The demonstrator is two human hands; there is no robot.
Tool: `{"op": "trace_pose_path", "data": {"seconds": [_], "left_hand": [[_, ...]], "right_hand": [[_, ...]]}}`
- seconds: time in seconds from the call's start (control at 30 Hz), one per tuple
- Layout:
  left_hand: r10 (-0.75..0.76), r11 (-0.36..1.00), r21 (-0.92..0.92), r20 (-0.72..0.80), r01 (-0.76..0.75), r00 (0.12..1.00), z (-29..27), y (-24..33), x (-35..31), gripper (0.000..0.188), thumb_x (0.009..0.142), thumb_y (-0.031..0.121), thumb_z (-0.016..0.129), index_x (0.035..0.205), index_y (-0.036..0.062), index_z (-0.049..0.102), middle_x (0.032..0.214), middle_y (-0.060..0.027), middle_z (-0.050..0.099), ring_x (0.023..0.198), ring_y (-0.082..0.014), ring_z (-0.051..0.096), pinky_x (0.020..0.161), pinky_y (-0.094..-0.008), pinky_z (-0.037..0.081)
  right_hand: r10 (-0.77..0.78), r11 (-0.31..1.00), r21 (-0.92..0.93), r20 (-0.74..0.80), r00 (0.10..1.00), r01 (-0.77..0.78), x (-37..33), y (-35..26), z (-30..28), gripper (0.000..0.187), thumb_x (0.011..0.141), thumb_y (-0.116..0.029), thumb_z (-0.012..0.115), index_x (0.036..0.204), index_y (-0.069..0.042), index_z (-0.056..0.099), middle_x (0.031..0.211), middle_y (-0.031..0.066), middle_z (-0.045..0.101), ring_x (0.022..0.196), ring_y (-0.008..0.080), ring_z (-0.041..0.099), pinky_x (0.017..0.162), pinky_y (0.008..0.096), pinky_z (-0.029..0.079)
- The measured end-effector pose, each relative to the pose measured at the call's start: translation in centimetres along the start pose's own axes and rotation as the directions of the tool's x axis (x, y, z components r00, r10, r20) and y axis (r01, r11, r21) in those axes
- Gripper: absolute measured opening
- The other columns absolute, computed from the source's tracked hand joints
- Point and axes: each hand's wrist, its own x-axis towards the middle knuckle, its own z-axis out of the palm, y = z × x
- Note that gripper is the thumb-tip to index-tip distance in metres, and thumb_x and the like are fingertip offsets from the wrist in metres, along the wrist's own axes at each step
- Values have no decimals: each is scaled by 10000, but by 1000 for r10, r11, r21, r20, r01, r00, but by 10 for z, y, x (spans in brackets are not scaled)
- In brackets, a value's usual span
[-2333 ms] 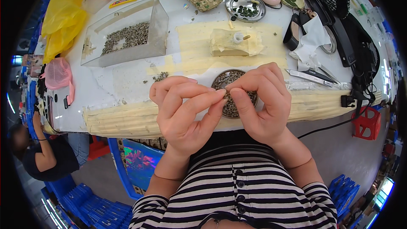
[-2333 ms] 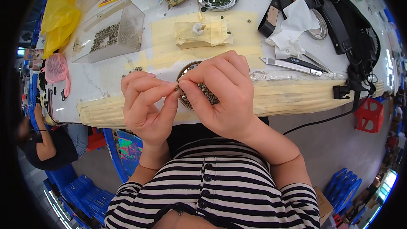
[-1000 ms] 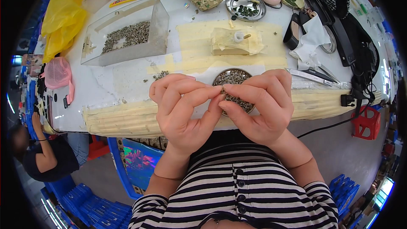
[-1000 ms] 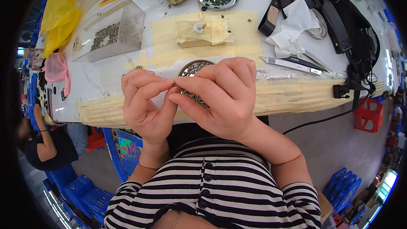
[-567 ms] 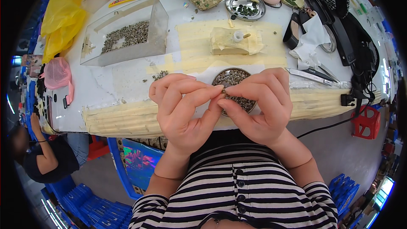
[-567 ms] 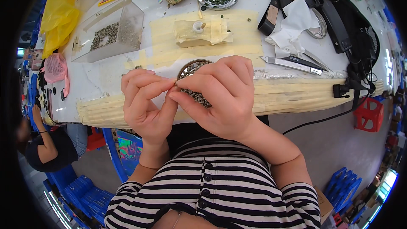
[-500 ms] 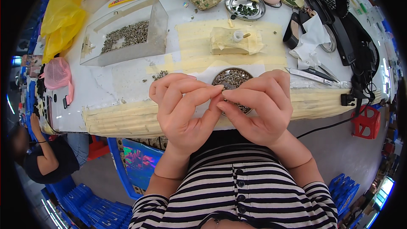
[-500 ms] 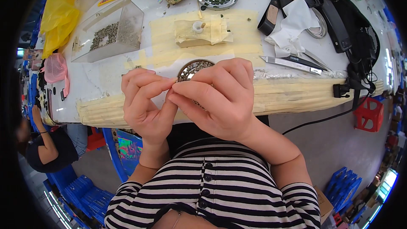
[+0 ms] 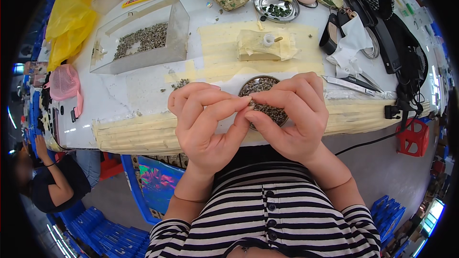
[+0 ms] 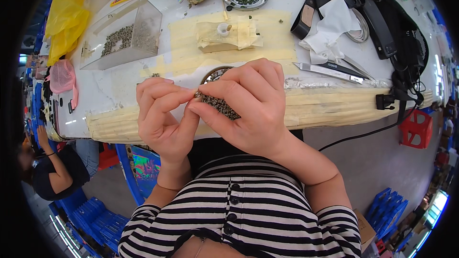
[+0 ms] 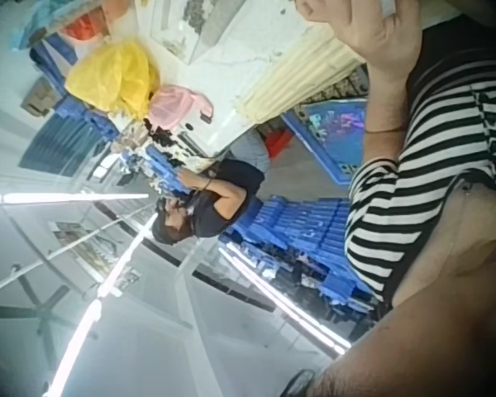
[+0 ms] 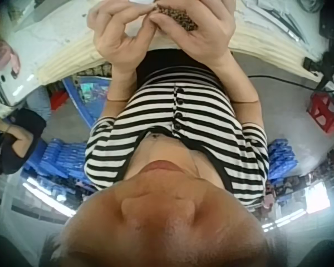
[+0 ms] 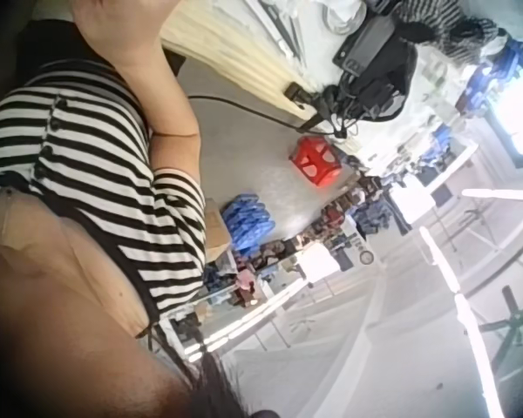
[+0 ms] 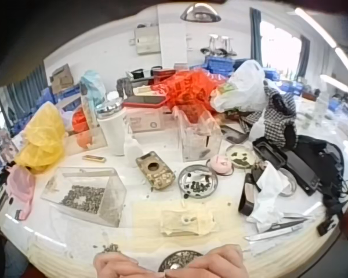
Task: Manually assembling small metal pins into plastic component housings at a workbench.
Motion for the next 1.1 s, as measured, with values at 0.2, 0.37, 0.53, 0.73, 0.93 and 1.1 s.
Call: {"op": "trace_pose_path", "data": {"seconds": [0.2,0.37,0.53,0.73,0.93,1.1], "left_hand": [[-4,999,32,1,4,1000,1,0,-1,279,651,77,862,909,131,768,863,16,656,897,-216,590,865,-348,385],[0,999,43,14,-1,1000,0,1,1,262,658,82,857,900,132,771,858,18,656,890,-212,591,866,-350,377],[-12,999,39,15,12,1000,1,2,2,252,665,83,854,898,132,771,845,20,654,880,-211,590,865,-348,374],[-3,1000,14,-15,3,1000,2,-1,1,264,666,73,861,905,133,767,854,20,659,888,-210,586,858,-342,385],[7,1000,-9,-13,-7,1000,0,0,0,281,672,80,861,932,148,780,870,31,666,911,-216,572,863,-347,404],[22,1000,-8,32,-22,999,-2,2,2,281,679,66,843,944,135,781,892,14,668,930,-234,551,867,-364,423]], "right_hand": [[-57,997,-62,-49,997,54,-6,0,2,305,635,-237,876,905,-154,760,783,-51,597,753,174,520,714,329,363],[-151,987,-62,-31,988,149,-4,0,0,325,645,-225,864,953,-176,775,795,-65,604,751,169,506,717,321,356],[-161,984,-84,-32,987,157,-4,-2,-1,320,646,-229,855,956,-190,785,806,-69,614,746,164,503,717,321,355],[-95,991,-100,-43,995,90,-5,-1,-1,306,645,-231,861,931,-156,782,800,-56,614,740,168,512,711,330,363],[5,998,56,51,999,-7,-1,1,0,252,692,-231,860,891,-114,759,792,-18,615,763,190,535,709,329,383],[49,992,115,81,996,-58,2,1,-2,222,700,-205,865,849,-104,735,793,-1,623,770,204,548,705,323,397]]}}
